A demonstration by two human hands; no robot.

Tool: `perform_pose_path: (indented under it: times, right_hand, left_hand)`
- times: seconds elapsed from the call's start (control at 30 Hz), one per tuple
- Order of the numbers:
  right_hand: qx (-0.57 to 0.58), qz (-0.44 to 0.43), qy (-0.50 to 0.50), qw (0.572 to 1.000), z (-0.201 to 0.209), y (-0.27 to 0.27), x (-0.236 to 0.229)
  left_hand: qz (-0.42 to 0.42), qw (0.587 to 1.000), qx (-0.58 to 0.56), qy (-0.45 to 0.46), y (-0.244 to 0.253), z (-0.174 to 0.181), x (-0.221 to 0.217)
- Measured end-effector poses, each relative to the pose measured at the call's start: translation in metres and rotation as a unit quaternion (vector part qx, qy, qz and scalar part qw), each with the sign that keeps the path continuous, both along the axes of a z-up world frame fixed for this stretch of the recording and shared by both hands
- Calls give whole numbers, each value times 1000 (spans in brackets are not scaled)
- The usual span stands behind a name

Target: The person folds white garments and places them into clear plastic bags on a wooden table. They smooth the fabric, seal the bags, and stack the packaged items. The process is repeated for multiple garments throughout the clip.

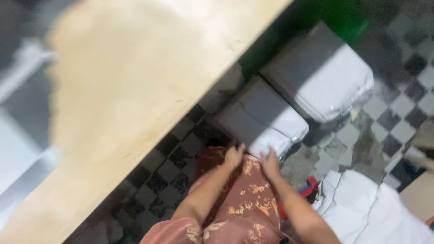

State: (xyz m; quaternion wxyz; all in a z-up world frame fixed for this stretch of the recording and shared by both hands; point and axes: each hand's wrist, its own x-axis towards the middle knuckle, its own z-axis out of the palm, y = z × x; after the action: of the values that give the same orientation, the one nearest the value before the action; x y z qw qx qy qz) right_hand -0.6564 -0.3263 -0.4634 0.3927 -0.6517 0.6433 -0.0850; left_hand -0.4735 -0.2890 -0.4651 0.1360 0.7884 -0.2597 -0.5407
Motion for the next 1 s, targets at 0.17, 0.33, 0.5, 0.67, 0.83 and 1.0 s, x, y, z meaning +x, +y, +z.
perform_pose_path:
  times: [0.17,0.33,0.5,0.67,0.83,1.0]
  right_hand:
    - [-253,217,-25,942,145,94,28]
    - [226,61,-300,925,259,83,99]
    - [77,168,-387,903,352,-5,261]
    - [-132,262,-468,834,457,-45,447]
    - [-384,346,-350,781,531,-111,633]
    - [-480,283,-75,827,513,-179,749]
  left_hand:
    - [-61,879,-462,105,96,172,-8]
    - [157,885,-29,437,145,375,77]
    - [423,814,-379,121,181,424,226]
    - [461,732,-487,-121,211,450,400]
    - [365,713,-470,-370,161,493,555]
    - [387,773,-353,-358,91,477,664]
